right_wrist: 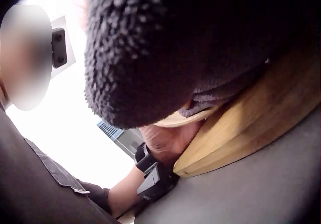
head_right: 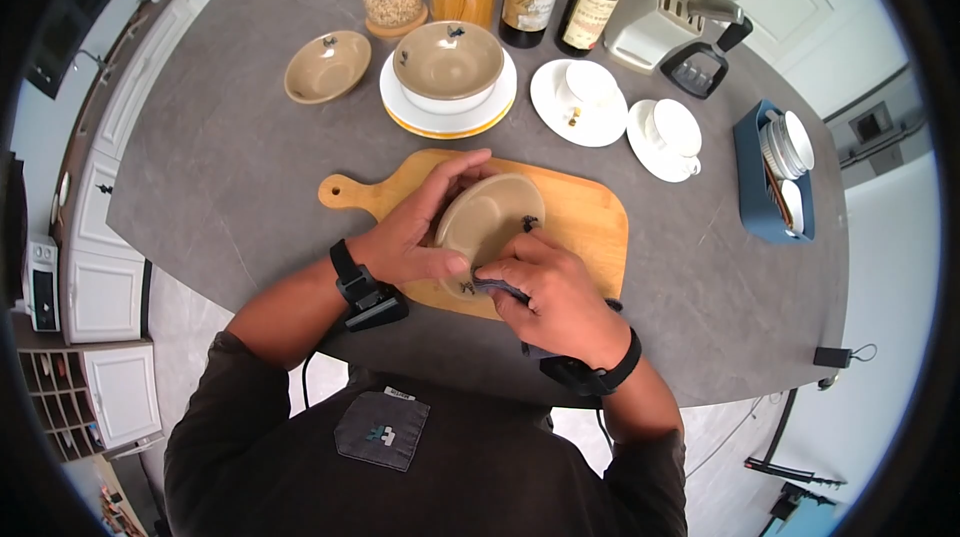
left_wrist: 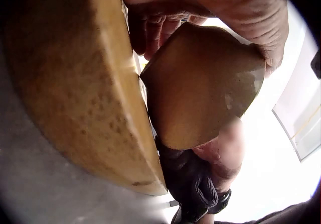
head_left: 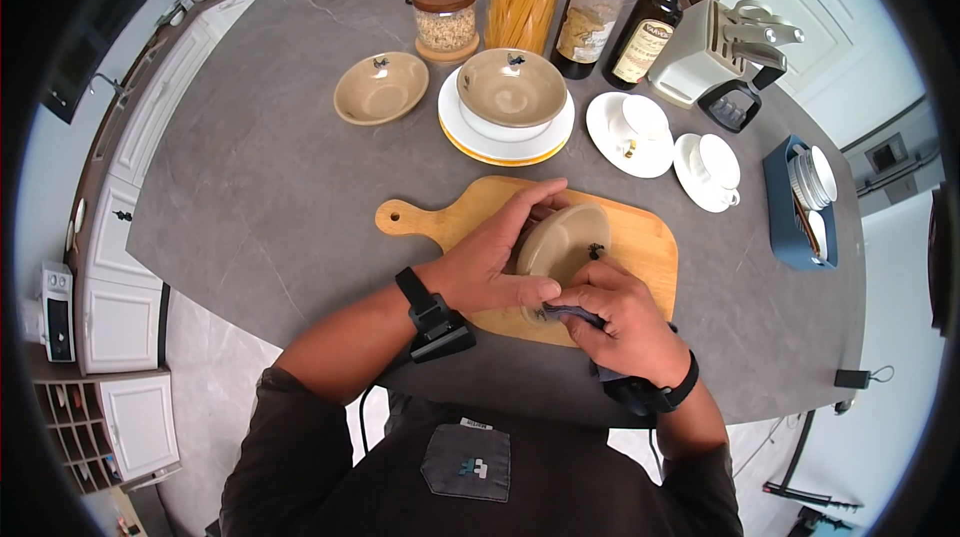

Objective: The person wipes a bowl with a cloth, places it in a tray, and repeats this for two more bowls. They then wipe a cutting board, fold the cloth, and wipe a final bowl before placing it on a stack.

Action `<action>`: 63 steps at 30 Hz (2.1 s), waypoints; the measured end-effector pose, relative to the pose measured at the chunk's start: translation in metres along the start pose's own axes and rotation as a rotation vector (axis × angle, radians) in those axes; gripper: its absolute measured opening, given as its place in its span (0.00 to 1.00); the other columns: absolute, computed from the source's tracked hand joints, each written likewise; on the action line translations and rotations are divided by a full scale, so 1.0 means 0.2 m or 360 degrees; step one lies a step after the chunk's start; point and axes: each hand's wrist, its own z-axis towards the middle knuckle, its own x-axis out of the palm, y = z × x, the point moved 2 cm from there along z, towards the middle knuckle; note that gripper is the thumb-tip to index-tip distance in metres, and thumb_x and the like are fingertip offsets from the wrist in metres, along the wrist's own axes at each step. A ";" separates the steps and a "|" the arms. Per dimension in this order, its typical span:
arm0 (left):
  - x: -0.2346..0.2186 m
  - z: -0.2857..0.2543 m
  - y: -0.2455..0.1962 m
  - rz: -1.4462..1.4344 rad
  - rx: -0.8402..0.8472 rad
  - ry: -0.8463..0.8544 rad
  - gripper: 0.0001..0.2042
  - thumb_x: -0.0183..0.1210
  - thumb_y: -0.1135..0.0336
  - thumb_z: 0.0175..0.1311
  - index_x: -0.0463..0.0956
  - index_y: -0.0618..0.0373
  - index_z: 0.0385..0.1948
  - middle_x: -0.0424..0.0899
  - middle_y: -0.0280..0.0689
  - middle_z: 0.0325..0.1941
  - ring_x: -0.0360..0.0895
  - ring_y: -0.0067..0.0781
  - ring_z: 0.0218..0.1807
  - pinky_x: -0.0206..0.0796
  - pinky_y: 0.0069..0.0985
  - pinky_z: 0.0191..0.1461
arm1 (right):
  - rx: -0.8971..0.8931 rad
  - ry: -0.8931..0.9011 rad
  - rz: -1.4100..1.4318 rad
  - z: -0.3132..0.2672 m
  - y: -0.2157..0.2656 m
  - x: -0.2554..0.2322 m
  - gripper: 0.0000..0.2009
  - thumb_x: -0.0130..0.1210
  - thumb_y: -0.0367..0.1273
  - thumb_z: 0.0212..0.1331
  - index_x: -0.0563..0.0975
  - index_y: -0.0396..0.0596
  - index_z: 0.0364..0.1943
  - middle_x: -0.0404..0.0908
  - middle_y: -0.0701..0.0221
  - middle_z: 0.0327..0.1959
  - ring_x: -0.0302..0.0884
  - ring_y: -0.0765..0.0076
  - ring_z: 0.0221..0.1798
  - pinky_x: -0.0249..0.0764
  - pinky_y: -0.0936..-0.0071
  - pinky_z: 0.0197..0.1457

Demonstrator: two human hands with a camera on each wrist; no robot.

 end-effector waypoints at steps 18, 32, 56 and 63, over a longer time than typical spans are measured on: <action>0.02 0.00 -0.05 0.0272 -0.0023 0.0040 0.62 0.81 0.42 0.58 0.46 0.59 0.86 0.62 0.46 0.84 0.60 0.41 0.85 0.52 0.40 0.87 | 0.0065 -0.0532 -0.0568 -0.02 -0.02 0.01 0.13 0.69 0.22 0.50 0.89 0.44 0.42 0.84 0.66 0.41 0.81 0.53 0.46 0.81 0.59 0.50; 0.05 0.00 -0.03 0.0103 -0.0033 0.0010 0.61 0.80 0.41 0.59 0.46 0.58 0.86 0.63 0.46 0.83 0.62 0.41 0.84 0.55 0.39 0.86 | 0.0010 -0.0391 -0.0553 -0.04 0.00 0.04 0.14 0.68 0.23 0.52 0.89 0.44 0.45 0.83 0.64 0.41 0.79 0.51 0.44 0.81 0.57 0.48; 0.05 -0.01 -0.06 0.0004 -0.0004 0.0009 0.55 0.76 0.44 0.65 0.48 0.59 0.85 0.65 0.46 0.80 0.64 0.39 0.82 0.58 0.38 0.84 | -0.0046 -0.0351 -0.0401 -0.05 0.01 0.02 0.13 0.68 0.22 0.52 0.89 0.42 0.44 0.84 0.65 0.41 0.80 0.50 0.45 0.81 0.57 0.49; 0.06 -0.01 -0.06 -0.0017 -0.0067 0.0009 0.58 0.77 0.42 0.62 0.48 0.58 0.85 0.64 0.42 0.82 0.61 0.37 0.84 0.55 0.38 0.86 | 0.0093 -0.0590 -0.0600 -0.04 -0.02 0.01 0.14 0.68 0.21 0.51 0.89 0.43 0.44 0.83 0.64 0.41 0.80 0.50 0.46 0.81 0.57 0.51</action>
